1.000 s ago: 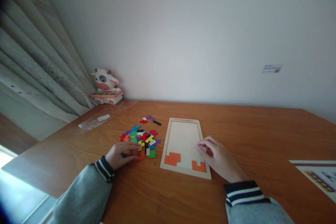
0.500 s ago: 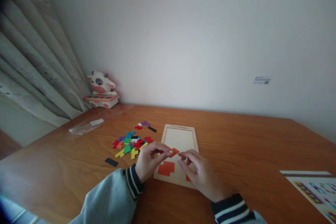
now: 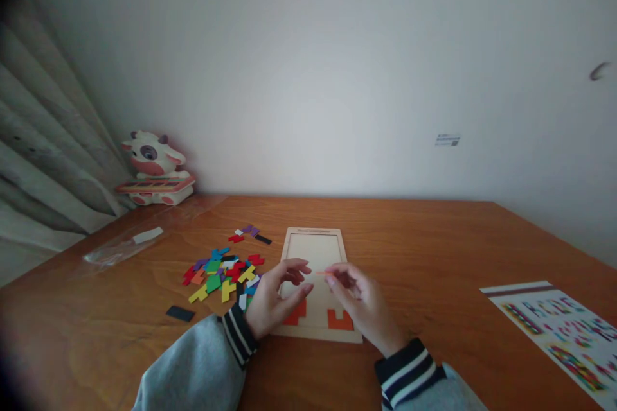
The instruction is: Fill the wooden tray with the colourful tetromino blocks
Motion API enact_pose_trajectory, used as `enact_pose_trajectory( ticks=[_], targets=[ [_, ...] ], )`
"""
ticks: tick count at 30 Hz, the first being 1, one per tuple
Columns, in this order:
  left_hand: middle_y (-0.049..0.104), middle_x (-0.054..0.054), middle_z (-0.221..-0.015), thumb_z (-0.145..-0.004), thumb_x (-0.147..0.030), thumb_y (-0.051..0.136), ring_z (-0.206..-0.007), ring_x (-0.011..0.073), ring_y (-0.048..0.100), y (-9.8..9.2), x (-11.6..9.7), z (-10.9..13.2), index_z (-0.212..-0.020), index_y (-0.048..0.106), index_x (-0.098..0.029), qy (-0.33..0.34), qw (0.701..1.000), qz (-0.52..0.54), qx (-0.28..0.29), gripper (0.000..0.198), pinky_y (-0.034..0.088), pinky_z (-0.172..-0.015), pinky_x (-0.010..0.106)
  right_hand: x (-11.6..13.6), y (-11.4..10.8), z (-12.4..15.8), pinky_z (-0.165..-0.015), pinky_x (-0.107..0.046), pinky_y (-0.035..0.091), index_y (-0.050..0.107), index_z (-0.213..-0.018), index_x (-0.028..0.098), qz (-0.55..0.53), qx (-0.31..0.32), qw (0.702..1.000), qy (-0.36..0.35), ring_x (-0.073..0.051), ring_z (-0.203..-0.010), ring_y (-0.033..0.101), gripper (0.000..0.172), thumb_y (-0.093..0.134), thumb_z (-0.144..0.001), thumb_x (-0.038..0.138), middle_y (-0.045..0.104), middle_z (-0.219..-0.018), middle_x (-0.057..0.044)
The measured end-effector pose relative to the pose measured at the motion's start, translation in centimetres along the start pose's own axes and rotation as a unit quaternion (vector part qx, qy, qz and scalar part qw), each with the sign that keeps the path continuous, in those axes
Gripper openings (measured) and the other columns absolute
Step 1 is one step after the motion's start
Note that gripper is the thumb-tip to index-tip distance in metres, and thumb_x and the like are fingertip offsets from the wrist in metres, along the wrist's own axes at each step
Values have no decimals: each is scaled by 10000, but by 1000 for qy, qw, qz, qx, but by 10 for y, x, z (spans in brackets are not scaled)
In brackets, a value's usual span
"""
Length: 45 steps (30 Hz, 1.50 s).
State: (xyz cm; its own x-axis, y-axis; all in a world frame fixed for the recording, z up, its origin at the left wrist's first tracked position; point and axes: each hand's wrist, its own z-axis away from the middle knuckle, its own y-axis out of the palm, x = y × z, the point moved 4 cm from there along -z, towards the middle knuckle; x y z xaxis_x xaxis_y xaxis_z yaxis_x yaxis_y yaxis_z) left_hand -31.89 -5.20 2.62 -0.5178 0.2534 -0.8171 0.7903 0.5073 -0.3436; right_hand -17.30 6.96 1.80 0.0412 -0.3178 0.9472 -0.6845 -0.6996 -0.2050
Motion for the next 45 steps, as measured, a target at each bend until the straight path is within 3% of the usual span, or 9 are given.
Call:
enact_pose_trajectory(
  ticks=[8,12,18,22,25,28,35,39,45],
  targets=[
    [687,83,-1070,-900,-359,629,-878,171,632,1,-1,-3,-1291,552,-214,34,996,-62,53,424,543,-809,316,4,-4,0,-638,-257,481,553,-759,203,70,30,997,-15,-151,-692,595,316,611,-859,497,620,-734,-8],
    [687,83,-1068,-943,-344,568,-888,168,634,2,-4,-4,-1294,567,-221,59,994,-70,65,372,541,-812,306,8,-1,0,-660,-269,494,562,-774,208,97,52,994,-26,-153,-700,617,247,616,-859,433,649,-742,-7],
    [707,76,-899,-924,-364,590,-770,163,640,-1,1,-3,-1014,678,-183,36,997,-67,24,221,533,-708,277,8,1,-1,-824,-338,526,638,-1078,226,114,50,992,-22,-197,-878,666,287,614,-874,428,721,-946,-50],
    [701,57,-799,-903,-377,613,-725,164,637,-1,5,-3,-869,689,-187,11,996,-91,19,208,517,-667,270,5,-5,-2,-803,-336,528,662,-1007,209,113,42,993,-13,-201,-857,668,278,614,-875,449,722,-911,-56],
    [714,58,-892,-898,-326,622,-793,174,643,0,6,-1,-1026,678,-201,16,993,-110,38,188,529,-714,281,3,-11,-3,-807,-341,523,685,-937,203,135,67,989,-2,-206,-865,667,251,610,-880,435,728,-916,-56],
    [701,72,-1043,-901,-262,608,-953,202,630,2,3,2,-1204,616,-219,51,987,-134,68,306,525,-858,331,0,-16,-4,-814,-345,522,686,-954,193,136,87,987,18,-210,-890,672,247,614,-880,417,737,-941,-62],
    [630,68,-1261,-895,-205,578,-1149,243,547,11,-6,5,-1286,587,-266,106,966,-175,160,396,462,-1007,412,-16,-17,-3,-671,-307,496,694,-960,187,190,120,974,32,-173,-727,630,266,582,-899,421,701,-826,-37],
    [643,75,-1245,-893,-214,578,-1126,248,557,13,-6,6,-1289,590,-249,101,962,-184,176,397,460,-1000,414,-17,-17,-4,-611,-284,458,707,-881,197,239,115,964,-19,-150,-673,568,247,622,-867,428,618,-822,-29],
    [695,46,-1108,-880,-203,587,-1027,230,590,16,-1,8,-1237,615,-244,94,958,-188,197,361,464,-939,384,-19,-18,-4,-656,-283,462,706,-922,183,236,135,962,1,-158,-734,579,181,613,-877,332,618,-865,-43]
  ],
)
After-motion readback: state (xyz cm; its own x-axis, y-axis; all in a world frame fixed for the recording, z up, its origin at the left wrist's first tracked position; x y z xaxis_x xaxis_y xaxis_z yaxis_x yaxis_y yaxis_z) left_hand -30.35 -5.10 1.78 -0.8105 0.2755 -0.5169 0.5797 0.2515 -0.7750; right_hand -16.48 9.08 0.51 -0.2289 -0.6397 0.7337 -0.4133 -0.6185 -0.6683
